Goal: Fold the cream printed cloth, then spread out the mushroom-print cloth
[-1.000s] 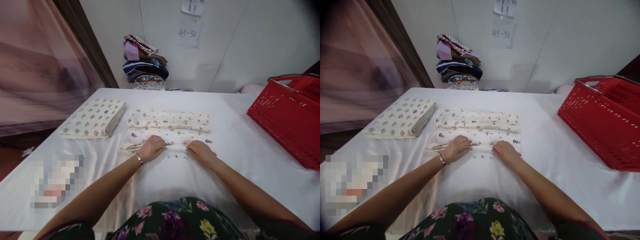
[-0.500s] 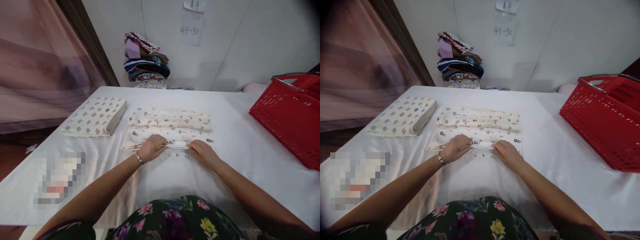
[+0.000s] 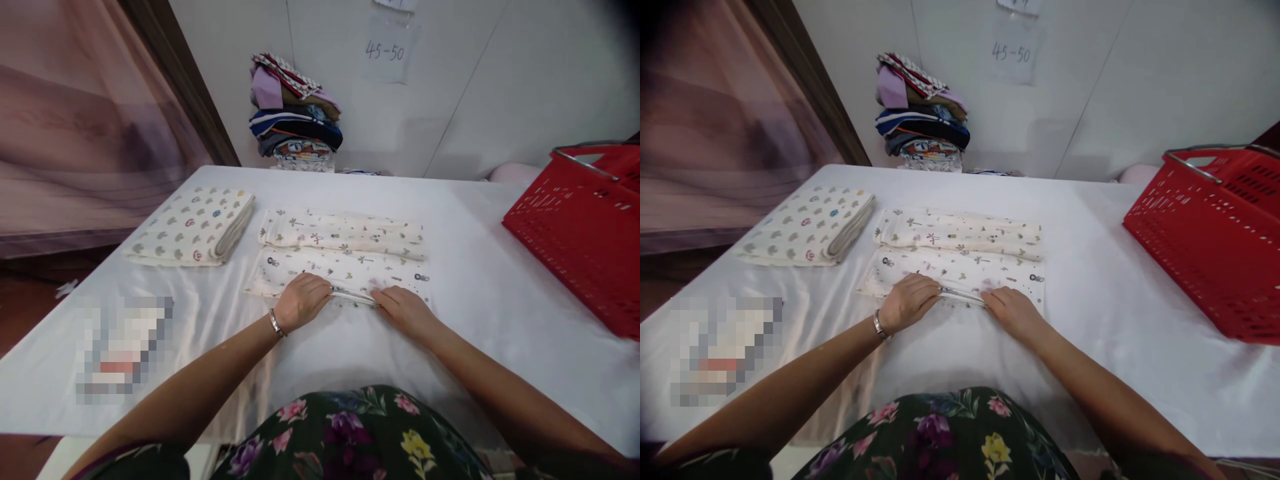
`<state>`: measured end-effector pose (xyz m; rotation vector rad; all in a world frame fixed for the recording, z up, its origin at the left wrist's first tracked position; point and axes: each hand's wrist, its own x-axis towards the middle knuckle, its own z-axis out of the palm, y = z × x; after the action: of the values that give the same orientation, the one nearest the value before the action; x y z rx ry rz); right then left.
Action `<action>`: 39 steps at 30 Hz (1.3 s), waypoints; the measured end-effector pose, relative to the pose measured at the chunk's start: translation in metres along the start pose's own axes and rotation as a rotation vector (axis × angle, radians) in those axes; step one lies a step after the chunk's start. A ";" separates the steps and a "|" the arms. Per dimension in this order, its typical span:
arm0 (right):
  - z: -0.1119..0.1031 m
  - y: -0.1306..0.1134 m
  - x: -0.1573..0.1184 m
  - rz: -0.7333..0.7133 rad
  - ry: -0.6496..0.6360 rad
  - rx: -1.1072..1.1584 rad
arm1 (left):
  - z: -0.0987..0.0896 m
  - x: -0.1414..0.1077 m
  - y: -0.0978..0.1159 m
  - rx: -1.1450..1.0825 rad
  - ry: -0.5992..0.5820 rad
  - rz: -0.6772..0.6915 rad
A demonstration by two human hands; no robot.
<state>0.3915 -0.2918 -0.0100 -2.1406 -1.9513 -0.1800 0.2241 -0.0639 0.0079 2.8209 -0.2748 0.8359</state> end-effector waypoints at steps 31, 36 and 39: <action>0.005 0.009 0.005 -0.009 0.124 0.008 | 0.005 0.015 -0.008 -0.130 -0.005 -0.153; -0.006 0.018 0.015 0.069 0.198 -0.015 | 0.003 0.025 -0.014 -0.075 0.062 -0.105; -0.011 0.021 0.019 0.090 0.234 -0.042 | 0.002 0.028 -0.017 -0.008 0.082 -0.071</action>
<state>0.4155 -0.2786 0.0035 -2.1198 -1.7319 -0.4377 0.2519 -0.0512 0.0199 2.7631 -0.1643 0.9303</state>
